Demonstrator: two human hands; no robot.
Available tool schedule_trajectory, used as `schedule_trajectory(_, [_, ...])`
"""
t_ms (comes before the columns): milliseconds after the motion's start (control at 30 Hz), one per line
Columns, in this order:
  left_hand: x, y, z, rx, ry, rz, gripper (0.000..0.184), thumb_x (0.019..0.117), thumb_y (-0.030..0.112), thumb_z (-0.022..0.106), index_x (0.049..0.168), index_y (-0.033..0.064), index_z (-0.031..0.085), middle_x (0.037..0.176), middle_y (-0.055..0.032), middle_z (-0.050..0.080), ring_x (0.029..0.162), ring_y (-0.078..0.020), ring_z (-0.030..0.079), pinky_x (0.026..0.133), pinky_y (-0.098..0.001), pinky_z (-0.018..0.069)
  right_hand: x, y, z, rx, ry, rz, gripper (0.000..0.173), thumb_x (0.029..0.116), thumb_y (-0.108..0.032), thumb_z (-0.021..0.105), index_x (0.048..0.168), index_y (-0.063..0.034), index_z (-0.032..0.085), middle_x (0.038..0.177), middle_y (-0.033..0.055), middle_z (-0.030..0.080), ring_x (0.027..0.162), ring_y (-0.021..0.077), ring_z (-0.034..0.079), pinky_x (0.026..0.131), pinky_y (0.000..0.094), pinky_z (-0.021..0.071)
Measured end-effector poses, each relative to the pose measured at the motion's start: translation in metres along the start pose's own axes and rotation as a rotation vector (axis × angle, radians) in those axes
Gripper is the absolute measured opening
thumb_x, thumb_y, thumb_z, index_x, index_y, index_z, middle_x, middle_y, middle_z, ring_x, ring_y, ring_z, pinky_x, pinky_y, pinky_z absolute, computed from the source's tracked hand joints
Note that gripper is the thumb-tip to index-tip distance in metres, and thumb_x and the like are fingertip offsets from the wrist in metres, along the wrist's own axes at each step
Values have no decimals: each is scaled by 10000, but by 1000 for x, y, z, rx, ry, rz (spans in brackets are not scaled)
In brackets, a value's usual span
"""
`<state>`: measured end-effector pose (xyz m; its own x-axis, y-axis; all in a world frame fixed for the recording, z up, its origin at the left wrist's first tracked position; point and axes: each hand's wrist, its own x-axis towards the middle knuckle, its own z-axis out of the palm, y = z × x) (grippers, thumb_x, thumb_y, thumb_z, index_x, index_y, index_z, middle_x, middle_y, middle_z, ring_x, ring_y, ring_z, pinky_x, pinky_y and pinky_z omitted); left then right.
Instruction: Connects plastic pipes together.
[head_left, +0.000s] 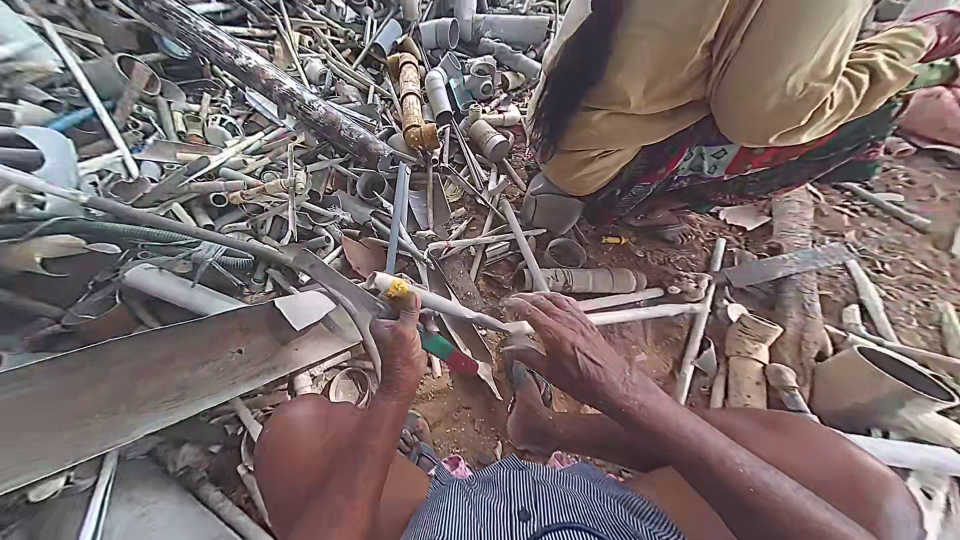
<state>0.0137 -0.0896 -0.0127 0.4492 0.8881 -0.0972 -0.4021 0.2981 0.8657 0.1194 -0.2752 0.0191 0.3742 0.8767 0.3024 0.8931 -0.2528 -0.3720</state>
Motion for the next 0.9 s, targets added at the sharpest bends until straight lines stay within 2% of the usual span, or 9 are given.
schedule_trajectory(67, [-16,-11,4,-24,-84,26,104,959,-96,503,1026,-33,553,807,-61,708,481,-61,582,433,-196,509,19,-9,13,137,-169,59,499,987,-321,638,1351,20,607,1163,232,707,1060,417,688,908,567,528])
schedule_trajectory(133, [-24,-15,5,-41,-114,25,132,915,-108,552,1031,-44,558,815,-74,710,487,-70,584,442,-209,519,27,-10,30,221,-197,83,388,1023,-210,553,1307,45,621,1002,255,719,877,426,725,768,568,567])
schedule_trajectory(167, [-25,-13,5,-39,-111,13,140,900,-119,568,1020,-46,568,810,-78,712,487,-72,588,444,-211,522,27,-10,36,249,-182,84,376,1031,-196,529,1297,51,627,958,255,717,831,421,725,734,566,569])
schedule_trajectory(300, [-24,-5,0,12,-163,49,107,894,-83,608,986,-36,634,776,-56,729,473,-61,588,441,-215,523,20,-9,35,296,-131,77,411,1042,-252,469,1275,44,634,787,203,677,670,365,683,613,519,545])
schedule_trajectory(400, [-26,1,4,20,-178,89,87,936,-38,579,966,-34,661,694,-29,690,451,-57,568,434,-222,524,16,-11,32,318,-52,70,451,1059,-323,427,1246,24,646,712,134,636,584,255,626,549,418,520])
schedule_trajectory(533, [-37,16,16,104,-90,204,102,906,-87,608,983,-44,660,716,-1,714,476,-34,596,450,-200,539,11,-14,39,222,136,20,424,1038,-323,457,1217,-2,667,766,120,689,597,218,660,547,361,542])
schedule_trajectory(633, [-42,20,17,170,-79,310,126,866,-37,692,991,-47,678,755,14,736,527,-21,634,471,-187,550,8,-11,43,132,269,-20,399,1043,-330,473,1223,-33,670,840,117,717,649,206,692,556,337,556])
schedule_trajectory(700, [-43,20,17,191,-97,353,140,841,-6,722,970,-39,680,758,11,739,542,-24,643,485,-192,557,8,-10,42,64,337,-38,369,1024,-311,505,1210,-51,688,830,114,716,659,215,695,561,337,556])
schedule_trajectory(900, [-45,26,25,226,-90,317,37,867,8,682,901,-6,678,695,12,722,529,-35,655,468,-191,553,7,-8,36,-55,429,-53,337,1004,-282,549,1198,-71,725,770,121,676,644,242,660,550,331,519])
